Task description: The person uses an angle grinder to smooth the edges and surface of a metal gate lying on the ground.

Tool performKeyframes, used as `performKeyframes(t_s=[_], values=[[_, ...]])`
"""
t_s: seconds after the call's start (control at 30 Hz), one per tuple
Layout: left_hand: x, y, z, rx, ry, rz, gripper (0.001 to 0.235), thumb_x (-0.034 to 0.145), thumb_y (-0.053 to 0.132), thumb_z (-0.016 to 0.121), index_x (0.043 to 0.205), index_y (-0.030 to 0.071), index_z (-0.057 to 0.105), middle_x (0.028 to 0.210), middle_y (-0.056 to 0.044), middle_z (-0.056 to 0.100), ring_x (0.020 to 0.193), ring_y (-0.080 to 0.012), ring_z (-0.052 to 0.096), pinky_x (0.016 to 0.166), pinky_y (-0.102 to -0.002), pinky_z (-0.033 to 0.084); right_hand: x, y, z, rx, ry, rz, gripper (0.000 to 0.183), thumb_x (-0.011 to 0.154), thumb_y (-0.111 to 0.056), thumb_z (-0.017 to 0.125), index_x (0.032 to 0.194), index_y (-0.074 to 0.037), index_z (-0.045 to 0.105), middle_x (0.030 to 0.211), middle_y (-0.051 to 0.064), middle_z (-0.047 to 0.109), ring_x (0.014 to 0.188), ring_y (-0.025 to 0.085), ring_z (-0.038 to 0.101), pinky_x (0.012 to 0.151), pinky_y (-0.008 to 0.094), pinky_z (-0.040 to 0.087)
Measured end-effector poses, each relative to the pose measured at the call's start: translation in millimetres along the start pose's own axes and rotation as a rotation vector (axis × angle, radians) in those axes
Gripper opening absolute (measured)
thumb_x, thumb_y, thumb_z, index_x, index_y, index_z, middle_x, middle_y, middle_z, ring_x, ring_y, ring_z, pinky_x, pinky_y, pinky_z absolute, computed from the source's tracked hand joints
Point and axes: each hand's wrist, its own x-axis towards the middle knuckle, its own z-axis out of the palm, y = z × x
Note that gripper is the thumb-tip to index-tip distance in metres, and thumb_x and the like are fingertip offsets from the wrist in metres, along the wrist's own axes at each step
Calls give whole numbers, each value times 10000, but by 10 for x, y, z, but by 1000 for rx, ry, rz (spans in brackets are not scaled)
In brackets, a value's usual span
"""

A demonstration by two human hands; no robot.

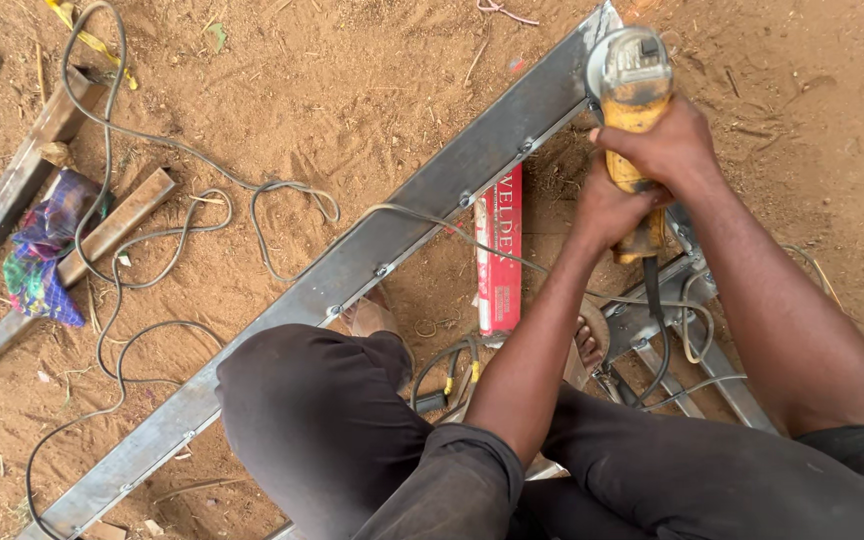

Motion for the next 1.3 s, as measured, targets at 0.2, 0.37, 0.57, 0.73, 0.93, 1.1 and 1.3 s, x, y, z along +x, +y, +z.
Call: performKeyframes(t_s=[0.2, 0.37, 0.57, 0.73, 0.93, 1.1, 1.3], values=[[-327, 235, 48, 306, 51, -197, 1058, 612, 312, 920, 1481, 66, 369, 1270, -168, 660, 1134, -323, 673, 968, -438, 527, -159, 90, -11, 153, -85, 42, 622, 718, -383, 889, 1226, -101, 668, 1161, 118, 733, 1036, 239, 734, 894, 409, 590], [-172, 130, 46, 150, 83, -19, 914, 626, 316, 874, 1408, 37, 492, 1252, -171, 708, 1124, -309, 718, 943, -423, 578, -17, 44, -48, 118, -73, -93, 619, 741, -355, 899, 1242, -58, 689, 1186, 131, 750, 1049, 237, 737, 926, 389, 584], [-271, 248, -3, 147, 94, 14, 933, 615, 280, 892, 1414, 44, 474, 1264, -161, 692, 1125, -301, 702, 952, -422, 563, -167, -47, -51, 259, -110, -186, 653, 724, -344, 914, 1249, -52, 660, 1169, 125, 755, 1058, 226, 733, 934, 383, 576], [-101, 319, -51, 136, 70, -126, 887, 595, 309, 868, 1367, 54, 513, 1212, -157, 744, 1057, -284, 753, 925, -404, 593, -61, -328, -140, 162, -162, 84, 592, 767, -356, 862, 1256, -94, 657, 1118, 94, 732, 1020, 238, 742, 920, 429, 615], [-179, 278, 15, 145, 45, -19, 838, 604, 286, 879, 1337, 40, 556, 1205, -162, 717, 1070, -295, 719, 929, -425, 570, -193, -138, -164, 309, -184, 28, 504, 782, -299, 860, 1200, -69, 694, 1109, 103, 758, 992, 205, 748, 879, 374, 608], [-31, 95, -5, -16, 53, 49, 732, 668, 305, 816, 1318, 42, 604, 1175, -159, 771, 1035, -299, 777, 893, -421, 626, 78, 62, -77, 232, -149, -172, 567, 792, -365, 885, 1218, -41, 698, 1139, 119, 755, 1002, 212, 728, 880, 370, 572], [-180, 351, 34, 108, 27, 189, 800, 616, 291, 863, 1335, 59, 597, 1184, -140, 734, 1056, -272, 734, 921, -402, 570, 54, -63, -203, 206, -126, -42, 651, 719, -393, 930, 1220, -55, 687, 1132, 107, 745, 993, 208, 721, 872, 372, 568]])
